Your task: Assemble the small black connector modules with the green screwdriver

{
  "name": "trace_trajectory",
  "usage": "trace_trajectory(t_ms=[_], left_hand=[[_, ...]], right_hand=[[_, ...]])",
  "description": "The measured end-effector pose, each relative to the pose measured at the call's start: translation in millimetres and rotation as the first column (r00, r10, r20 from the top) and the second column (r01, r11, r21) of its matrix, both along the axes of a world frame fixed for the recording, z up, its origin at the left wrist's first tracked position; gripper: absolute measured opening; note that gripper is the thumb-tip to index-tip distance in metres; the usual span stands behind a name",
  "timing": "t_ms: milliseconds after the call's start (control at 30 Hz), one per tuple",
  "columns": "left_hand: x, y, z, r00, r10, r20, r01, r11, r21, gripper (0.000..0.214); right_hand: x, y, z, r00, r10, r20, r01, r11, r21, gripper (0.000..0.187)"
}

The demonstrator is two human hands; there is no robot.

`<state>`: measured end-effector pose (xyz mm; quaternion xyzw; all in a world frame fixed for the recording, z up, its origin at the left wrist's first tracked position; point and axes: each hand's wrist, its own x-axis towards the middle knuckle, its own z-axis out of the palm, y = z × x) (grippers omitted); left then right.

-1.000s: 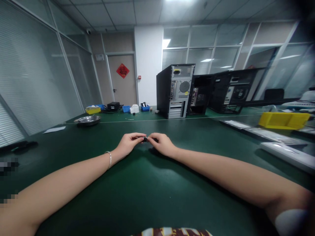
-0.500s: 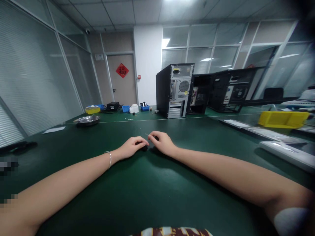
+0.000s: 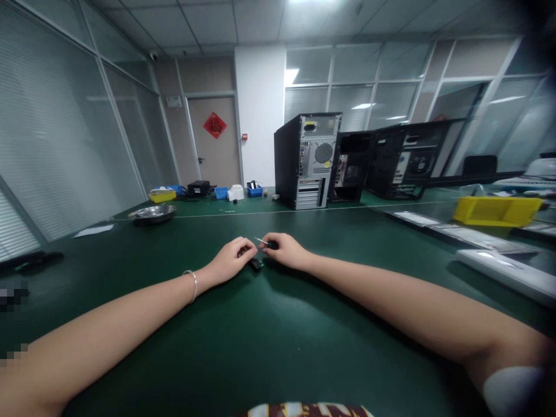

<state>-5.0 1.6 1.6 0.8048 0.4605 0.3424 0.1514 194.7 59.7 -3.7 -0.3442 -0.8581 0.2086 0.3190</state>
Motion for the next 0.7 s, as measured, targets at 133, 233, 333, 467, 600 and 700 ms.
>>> trace_trajectory(t_ms=[133, 233, 333, 467, 600, 700], left_hand=[[0, -6, 3.8, 0.989, 0.003, -0.151, -0.011, 0.999, -0.052, 0.038], [-2, -5, 3.2, 0.984, -0.006, -0.177, -0.010, 0.996, -0.088, 0.039], [-5, -1, 1.6, 0.991, -0.018, -0.133, 0.003, 0.994, -0.110, 0.034], [-9, 4, -0.9, 0.999, -0.017, -0.050, 0.010, 0.990, -0.141, 0.036], [-10, 9, -3.9, 0.972, -0.057, 0.227, 0.112, 0.964, -0.240, 0.039], [-9, 11, -5.2, 0.907, -0.074, 0.414, 0.212, 0.930, -0.300, 0.043]], right_hand=[[6, 3, 4.7, 0.975, 0.213, 0.063, -0.209, 0.976, -0.058, 0.023], [8, 1, 7.3, 0.953, 0.290, 0.091, -0.284, 0.956, -0.076, 0.033], [8, -1, 7.3, 0.952, 0.287, 0.104, -0.282, 0.957, -0.060, 0.037], [7, -2, 3.5, 0.964, 0.241, 0.115, -0.239, 0.971, -0.034, 0.040], [7, -3, -3.5, 0.987, 0.158, -0.017, -0.157, 0.987, 0.029, 0.040], [6, -3, -7.3, 0.972, 0.152, -0.180, -0.134, 0.985, 0.105, 0.038]])
